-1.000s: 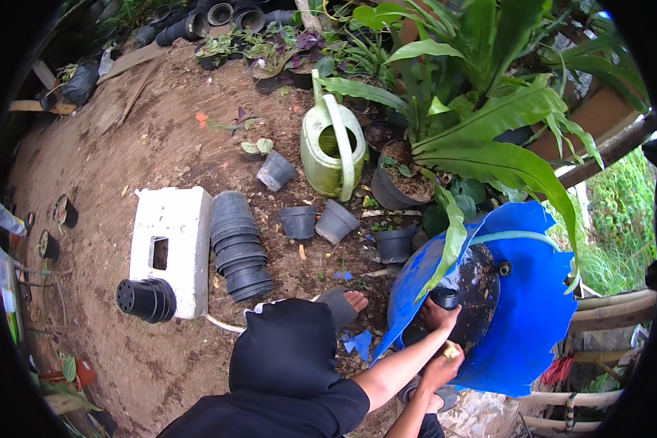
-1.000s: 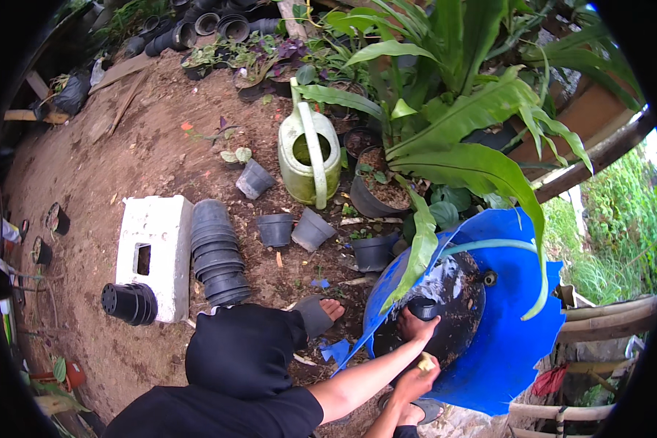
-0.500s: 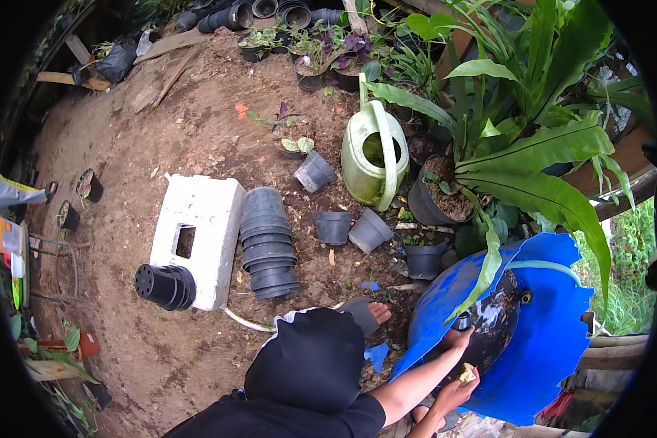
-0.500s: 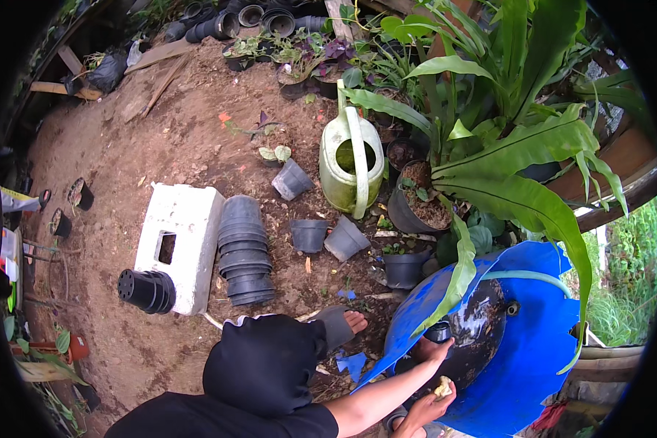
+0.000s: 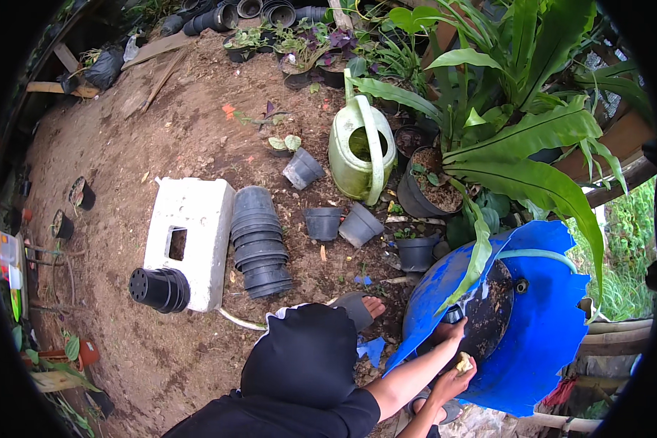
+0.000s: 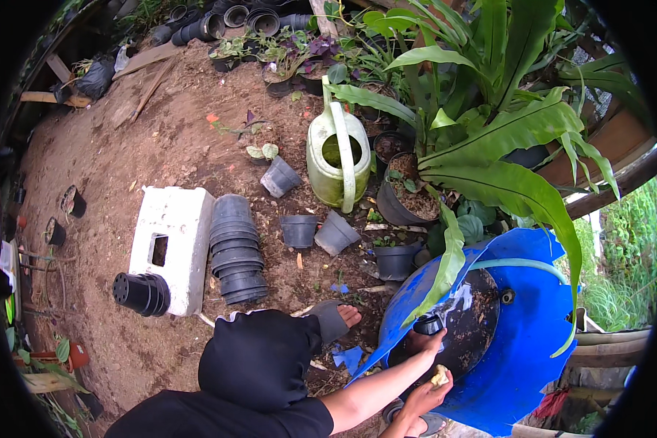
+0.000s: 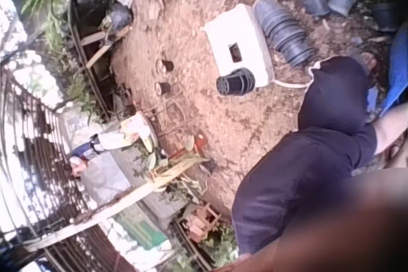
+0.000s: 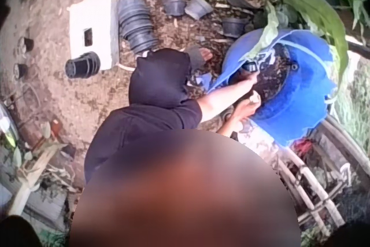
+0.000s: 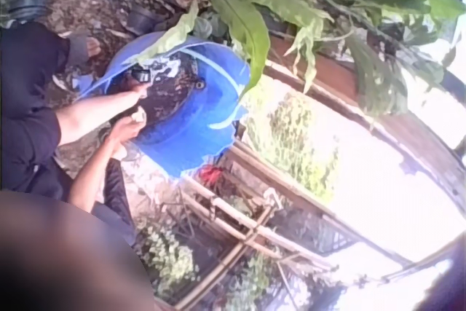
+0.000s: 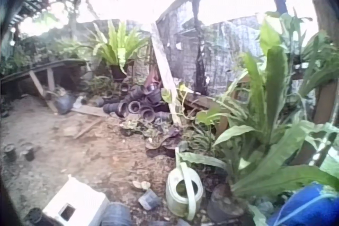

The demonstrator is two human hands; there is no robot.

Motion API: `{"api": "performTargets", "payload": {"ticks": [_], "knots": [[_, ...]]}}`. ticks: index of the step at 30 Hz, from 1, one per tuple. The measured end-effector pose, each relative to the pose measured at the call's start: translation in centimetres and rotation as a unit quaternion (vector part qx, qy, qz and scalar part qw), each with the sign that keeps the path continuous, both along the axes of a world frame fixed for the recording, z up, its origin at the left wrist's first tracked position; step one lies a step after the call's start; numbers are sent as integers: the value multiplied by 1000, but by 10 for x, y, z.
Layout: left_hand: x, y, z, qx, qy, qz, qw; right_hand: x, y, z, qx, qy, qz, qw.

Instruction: The person washes several small black plastic plant pots one by one using a sponge and water from a blue bucket. They scrub the inside and outside of each pot, rinse it under a running hose, and place the cleaned pots on a white block nearby.

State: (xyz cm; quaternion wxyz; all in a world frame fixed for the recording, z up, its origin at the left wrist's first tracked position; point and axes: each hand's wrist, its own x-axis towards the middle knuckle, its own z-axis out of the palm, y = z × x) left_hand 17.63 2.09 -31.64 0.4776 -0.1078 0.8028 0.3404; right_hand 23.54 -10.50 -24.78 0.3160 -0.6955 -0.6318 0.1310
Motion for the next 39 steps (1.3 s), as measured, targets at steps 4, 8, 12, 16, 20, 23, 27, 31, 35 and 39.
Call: {"api": "performTargets", "payload": {"ticks": [4, 8, 12, 16, 20, 23, 27, 31, 35, 39], "knots": [[2, 3, 2, 4, 1, 26, 1000, -5, 0, 2, 1, -11, -21, 1000], [3, 6, 4, 58, -3, 68, 996, -7, 2, 5, -1, -10, -27, 1000], [8, 12, 3, 35, 60, 52, 996, -5, 2, 3, 5, -4, -23, 1000], [18, 13, -2, 66, 121, 59, 989, -5, 0, 4, 1, -1, -32, 1000], [22, 12, -4, 91, 109, 54, 988, -15, 0, 11, 7, 17, -37, 999], [16, 12, 4, 98, 107, 50, 988, -22, 0, 18, 23, 39, -35, 998], [7, 18, 26, 106, 19, 49, 993, -25, -1, 24, 57, 0, -49, 997], [-5, 23, 33, 209, -52, 100, 971, -22, -2, 24, 35, 16, -112, 993], [-11, 19, 5, 237, -71, 85, 965, -20, -7, 26, 46, 20, -139, 989], [-19, 16, -34, 281, -137, 7, 950, -18, -6, 28, 38, 32, -149, 988]]}}
